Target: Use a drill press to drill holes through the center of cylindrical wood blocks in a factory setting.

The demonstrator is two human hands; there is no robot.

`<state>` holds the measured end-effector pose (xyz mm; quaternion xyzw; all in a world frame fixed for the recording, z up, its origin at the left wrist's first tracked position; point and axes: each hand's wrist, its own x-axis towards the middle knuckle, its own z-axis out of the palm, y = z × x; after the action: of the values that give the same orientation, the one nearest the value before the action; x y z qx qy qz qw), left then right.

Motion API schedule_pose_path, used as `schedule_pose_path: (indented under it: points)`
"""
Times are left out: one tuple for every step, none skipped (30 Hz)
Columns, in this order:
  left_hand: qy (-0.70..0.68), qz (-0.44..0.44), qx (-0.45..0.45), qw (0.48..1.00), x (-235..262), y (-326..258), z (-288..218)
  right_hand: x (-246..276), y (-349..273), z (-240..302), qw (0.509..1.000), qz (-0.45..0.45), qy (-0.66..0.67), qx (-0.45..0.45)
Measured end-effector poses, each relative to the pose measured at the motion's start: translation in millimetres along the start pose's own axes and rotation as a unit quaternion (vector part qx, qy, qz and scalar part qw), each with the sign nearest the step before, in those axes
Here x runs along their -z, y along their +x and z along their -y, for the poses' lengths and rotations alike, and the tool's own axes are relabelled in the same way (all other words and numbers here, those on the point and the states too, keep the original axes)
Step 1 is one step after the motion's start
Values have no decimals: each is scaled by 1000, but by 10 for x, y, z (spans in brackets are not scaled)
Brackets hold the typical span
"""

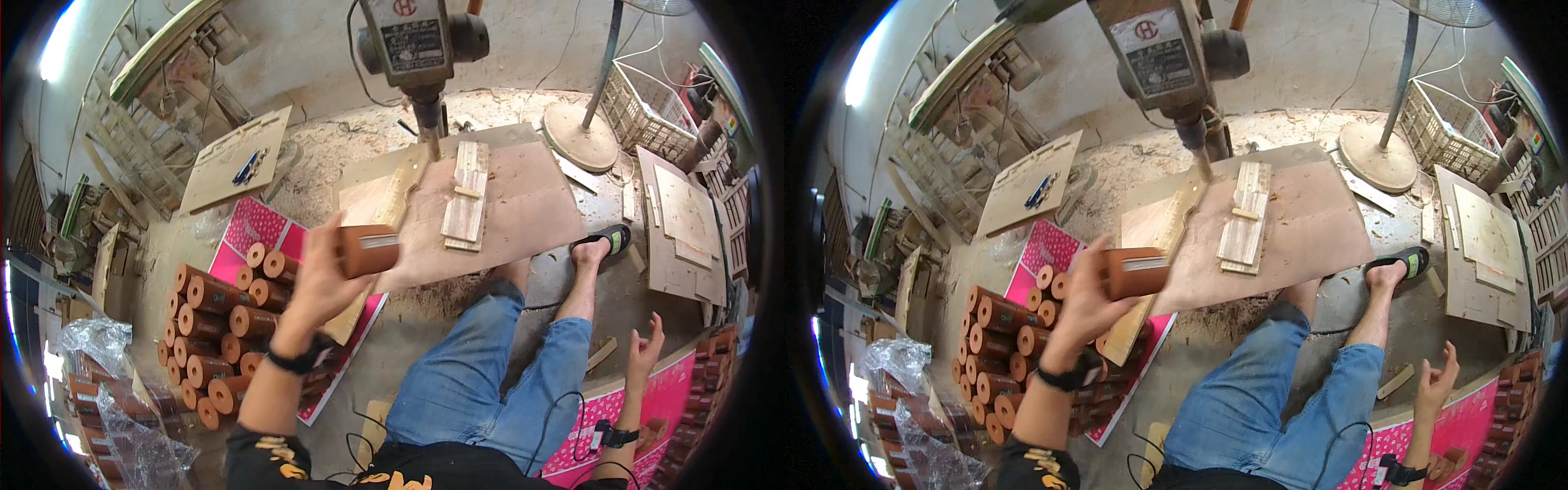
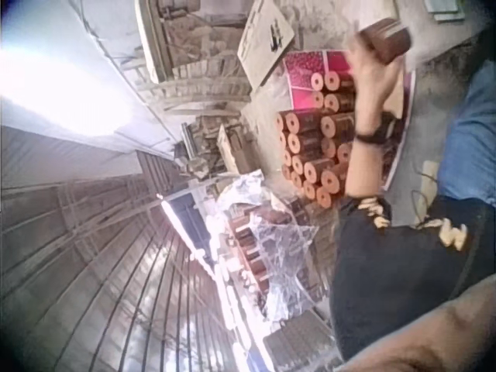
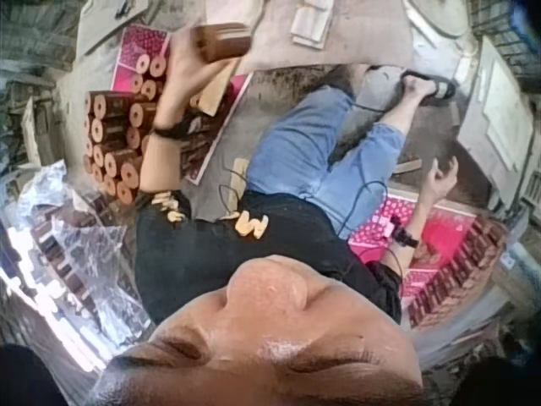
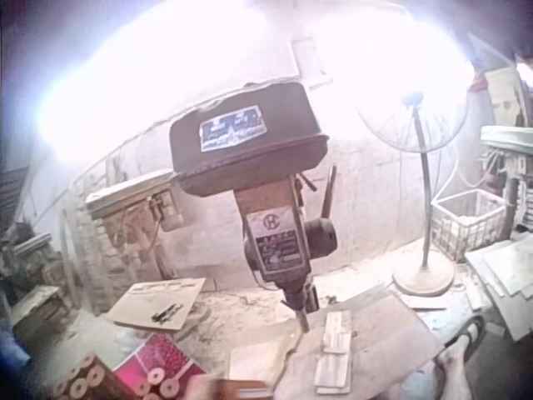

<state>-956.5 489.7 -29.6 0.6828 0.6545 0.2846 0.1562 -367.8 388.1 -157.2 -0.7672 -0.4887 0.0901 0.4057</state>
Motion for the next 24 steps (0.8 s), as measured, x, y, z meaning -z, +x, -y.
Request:
schedule_pose_path:
  points:
    - [-3, 7, -24, 1000, -239, 193, 36, -97, -6, 169, 999, 26, 4, 38]
    - [-19, 10, -15, 1000, -431, 357, 41, -168, -15, 348, 999, 21, 10, 38]
    - [23, 3, -40, 999, -605, 512, 74, -183, -33, 527, 998, 41, 19, 44]
    - [20, -4, -45, 999, -801, 647, 150, -151, -40, 616, 997, 59, 24, 50]
    - [22, -14, -49, 998, -899, 761, 203, -111, -33, 621, 997, 52, 29, 49]
    - [18, -12, -58, 998, -981, 874, 240, -37, -58, 593, 998, 48, 9, 41]
    - [24, -18, -46, 999, -1038, 970, 279, 2, -88, 549, 998, 46, -9, 32]
    - [27, -21, -35, 999, -1114, 1062, 280, 67, -123, 462, 999, 37, -14, 28]
    - [24, -18, -41, 999, -1135, 1120, 260, 127, -150, 349, 999, 29, -18, 3]
    - [-12, 7, 1, 1000, -1136, 1162, 239, 159, -168, 273, 999, 22, -21, -21]
    - [-45, 30, 44, 998, -1120, 1196, 233, 150, -178, 243, 999, 20, -19, -23]
    - [-43, 30, 42, 998, -1169, 1227, 273, 135, -186, 221, 999, 26, -15, -35]
    - [-63, 21, 14, 998, -1262, 1248, 346, 114, -193, 215, 998, 32, -10, -46]
    - [-82, 12, -14, 996, -1320, 1258, 355, 67, -192, 252, 998, 31, -9, -48]
    - [-81, 14, -16, 997, -1369, 1252, 367, -2, -184, 336, 998, 42, 1, -50]
    - [-131, 10, 43, 990, -1416, 1239, 375, -63, -173, 405, 997, 53, 11, -52]
    - [-180, 6, 102, 978, -1457, 1228, 379, -113, -154, 440, 997, 52, 12, -54]
    - [-207, -13, 97, 974, -1497, 1208, 388, -159, -134, 467, 997, 62, 21, -45]
    - [-205, -11, 96, 974, -1533, 1187, 394, -200, -117, 497, 996, 72, 31, -35]
    - [-242, -24, 97, 965, -1565, 1161, 354, -194, -102, 549, 997, 69, 29, -35]
    - [-279, -36, 98, 955, -1595, 1156, 318, -180, -90, 609, 995, 79, 34, -44]
    - [-281, -34, 96, 954, -1626, 1167, 289, -169, -74, 651, 994, 90, 38, -53]
    - [-278, -36, 114, 953, -1649, 1179, 270, -180, -45, 667, 994, 89, 37, -54]
    - [-274, -38, 132, 952, -1669, 1191, 253, -189, -16, 678, 995, 92, 28, -26]
